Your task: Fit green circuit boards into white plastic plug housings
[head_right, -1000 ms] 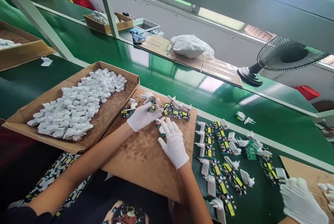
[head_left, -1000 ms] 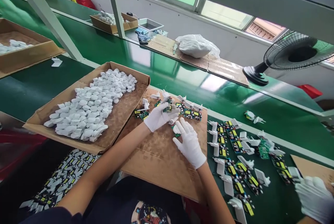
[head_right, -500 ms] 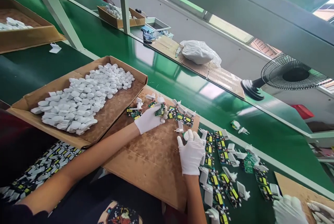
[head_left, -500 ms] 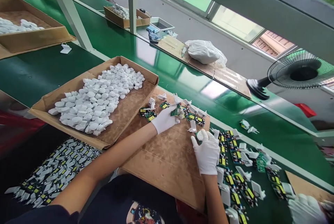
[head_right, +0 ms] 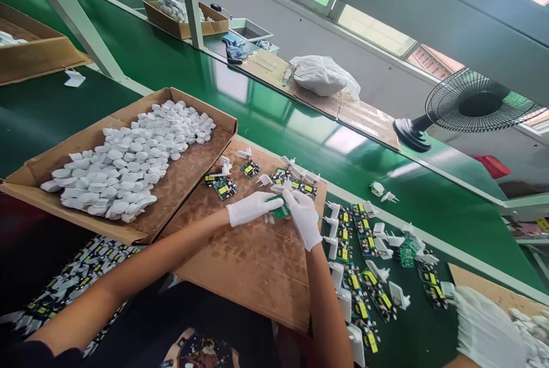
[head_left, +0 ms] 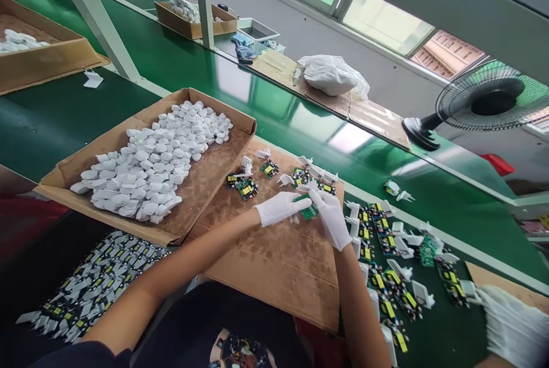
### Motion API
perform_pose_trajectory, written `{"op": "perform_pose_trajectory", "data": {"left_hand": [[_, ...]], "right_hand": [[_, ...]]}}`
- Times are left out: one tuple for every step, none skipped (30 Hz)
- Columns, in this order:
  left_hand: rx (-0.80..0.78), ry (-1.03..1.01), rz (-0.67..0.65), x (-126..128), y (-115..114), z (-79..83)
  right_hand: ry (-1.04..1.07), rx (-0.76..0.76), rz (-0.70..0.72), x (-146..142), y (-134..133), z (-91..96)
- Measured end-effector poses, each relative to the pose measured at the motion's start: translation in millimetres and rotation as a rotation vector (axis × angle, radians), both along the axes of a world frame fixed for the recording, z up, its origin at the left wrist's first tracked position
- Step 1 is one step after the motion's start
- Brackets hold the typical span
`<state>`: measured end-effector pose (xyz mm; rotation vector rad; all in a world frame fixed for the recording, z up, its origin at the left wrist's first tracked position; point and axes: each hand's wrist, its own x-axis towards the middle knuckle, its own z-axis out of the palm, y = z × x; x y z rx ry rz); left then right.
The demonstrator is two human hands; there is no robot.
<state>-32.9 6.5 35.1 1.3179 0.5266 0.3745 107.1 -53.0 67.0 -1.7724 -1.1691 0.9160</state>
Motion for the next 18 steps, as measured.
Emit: {"op": "perform_pose_trajectory", "data": {"left_hand": [[-0.150, -0.025, -0.087, 1.5, -1.2, -0.9], [-0.300, -0.054, -0.169, 2.8, -2.3, -1.4], [-0.425, -0.084, -0.234, 3.6, -3.3, -1.7], [-0.515, -0.109, -0.279, 3.9, -4.1, -1.7], [-0.571, -0.125, -0.301, 3.6, -4.8, -1.4], [-0.600, -0.136, -0.311, 2.8, -5.5, -1.1], [-0.613, -0.145, -0.315, 1.8, -6.0, -0.8], [-0.618, -0.155, -0.314, 0.8, -6.5, -0.6], [-0.621, -0.169, -0.310, -0.2, -6.9, -0.5], [-0.621, -0.189, -0.300, -0.8, -7.1, -0.8], [-0.621, -0.214, -0.283, -1.1, -7.2, -1.4], [-0.625, -0.243, -0.261, -0.9, -7.2, -2.3], [-0.633, -0.273, -0.235, -0.3, -6.7, -3.4], [-0.642, -0.302, -0.220, 0.6, -5.8, -4.5], [-0.640, -0.326, -0.220, 1.6, -4.4, -5.4], [-0.616, -0.337, -0.227, 2.5, -2.3, -5.8], [-0.551, -0.327, -0.255, 2.8, 0.4, -5.5], [-0.397, -0.302, -0.261, 2.5, 3.5, -4.4]], "right_hand": [[0.015, -0.027, 0.026, 4.1, 0.3, -0.3], [0.034, -0.052, 0.054, 6.7, 0.2, -0.4], [0.047, -0.072, 0.079, 7.8, -0.2, -0.2], [0.051, -0.088, 0.099, 7.5, -0.8, 0.2], [0.045, -0.099, 0.114, 6.0, -1.2, 1.0], [0.031, -0.108, 0.124, 3.8, -1.3, 2.1], [0.007, -0.115, 0.130, 1.4, -1.0, 3.5], [-0.026, -0.120, 0.135, -0.7, 0.0, 5.4], [-0.067, -0.122, 0.139, -2.2, 1.7, 7.8], [-0.111, -0.122, 0.146, -2.8, 4.1, 10.9], [-0.148, -0.119, 0.156, -2.6, 7.2, 14.8], [-0.195, -0.123, 0.182, -1.8, 11.0, 19.4], [-0.266, -0.138, 0.222, -0.8, 15.6, 24.8], [-0.370, -0.155, 0.258, -0.2, 21.0, 30.8], [-0.513, -0.172, 0.283, -0.7, 27.3, 37.2], [-0.689, -0.178, 0.278, -2.8, 34.4, 43.9], [-0.874, -0.162, 0.250, -7.2, 42.1, 50.6], [-1.036, -0.127, 0.229, -14.3, 50.0, 57.3]]}}
